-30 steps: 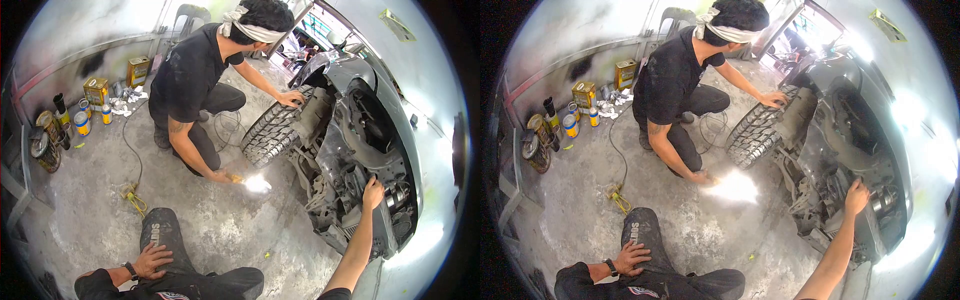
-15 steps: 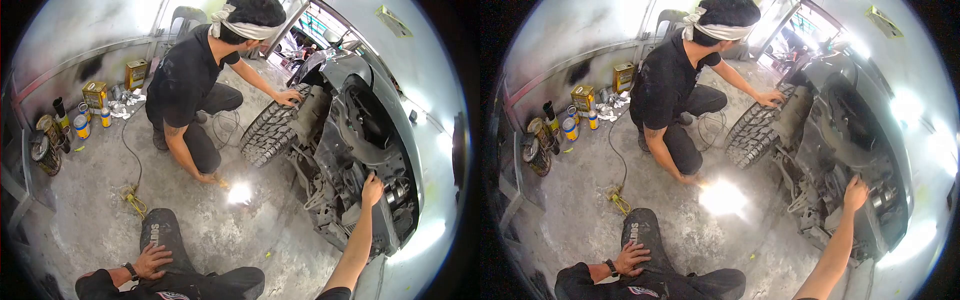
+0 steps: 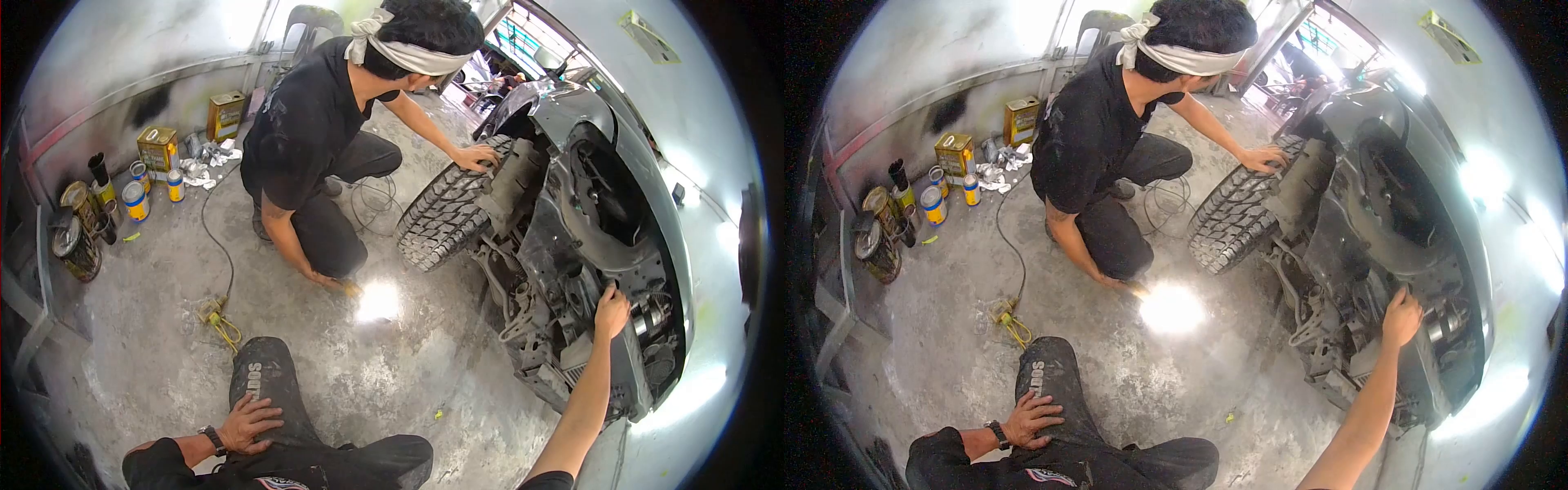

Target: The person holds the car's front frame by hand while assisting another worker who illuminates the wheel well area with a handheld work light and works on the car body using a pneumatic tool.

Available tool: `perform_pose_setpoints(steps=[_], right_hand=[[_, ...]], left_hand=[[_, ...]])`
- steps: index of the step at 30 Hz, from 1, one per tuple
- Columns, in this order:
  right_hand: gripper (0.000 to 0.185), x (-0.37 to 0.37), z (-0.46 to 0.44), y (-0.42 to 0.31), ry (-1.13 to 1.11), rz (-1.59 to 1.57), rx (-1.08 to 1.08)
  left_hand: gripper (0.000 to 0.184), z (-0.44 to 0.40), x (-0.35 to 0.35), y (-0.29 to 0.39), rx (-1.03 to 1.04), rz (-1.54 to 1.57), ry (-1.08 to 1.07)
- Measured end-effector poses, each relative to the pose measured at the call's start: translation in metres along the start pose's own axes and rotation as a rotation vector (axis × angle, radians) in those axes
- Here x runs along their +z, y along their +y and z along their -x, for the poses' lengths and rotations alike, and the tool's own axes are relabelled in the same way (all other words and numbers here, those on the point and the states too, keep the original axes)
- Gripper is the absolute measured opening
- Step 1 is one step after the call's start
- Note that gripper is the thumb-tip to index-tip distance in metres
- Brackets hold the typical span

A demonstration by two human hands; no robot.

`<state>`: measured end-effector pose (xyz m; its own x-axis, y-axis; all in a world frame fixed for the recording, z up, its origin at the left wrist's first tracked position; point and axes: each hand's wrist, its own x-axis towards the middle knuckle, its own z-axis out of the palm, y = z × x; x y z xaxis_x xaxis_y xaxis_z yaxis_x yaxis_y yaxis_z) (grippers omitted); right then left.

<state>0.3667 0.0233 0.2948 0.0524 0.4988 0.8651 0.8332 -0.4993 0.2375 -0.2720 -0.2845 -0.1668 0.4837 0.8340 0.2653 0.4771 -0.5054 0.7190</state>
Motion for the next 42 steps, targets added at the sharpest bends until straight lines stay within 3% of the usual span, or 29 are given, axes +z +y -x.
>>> perform_pose_setpoints(steps=[8,11,42], right_hand=[[0.05,-0.001,-0.003,0.0,-0.088,0.04,0.035],[0.054,0.006,-0.002,0.005,0.004,-0.008,-0.014],[0.053,0.005,-0.003,0.005,-0.013,0.036,-0.032]], left_hand=[[0.051,0.001,0.003,-0.002,-0.008,0.03,0.02],[0.051,0.003,0.006,-0.005,-0.007,0.03,0.02],[0.051,0.004,0.004,-0.008,-0.007,0.034,0.006]])
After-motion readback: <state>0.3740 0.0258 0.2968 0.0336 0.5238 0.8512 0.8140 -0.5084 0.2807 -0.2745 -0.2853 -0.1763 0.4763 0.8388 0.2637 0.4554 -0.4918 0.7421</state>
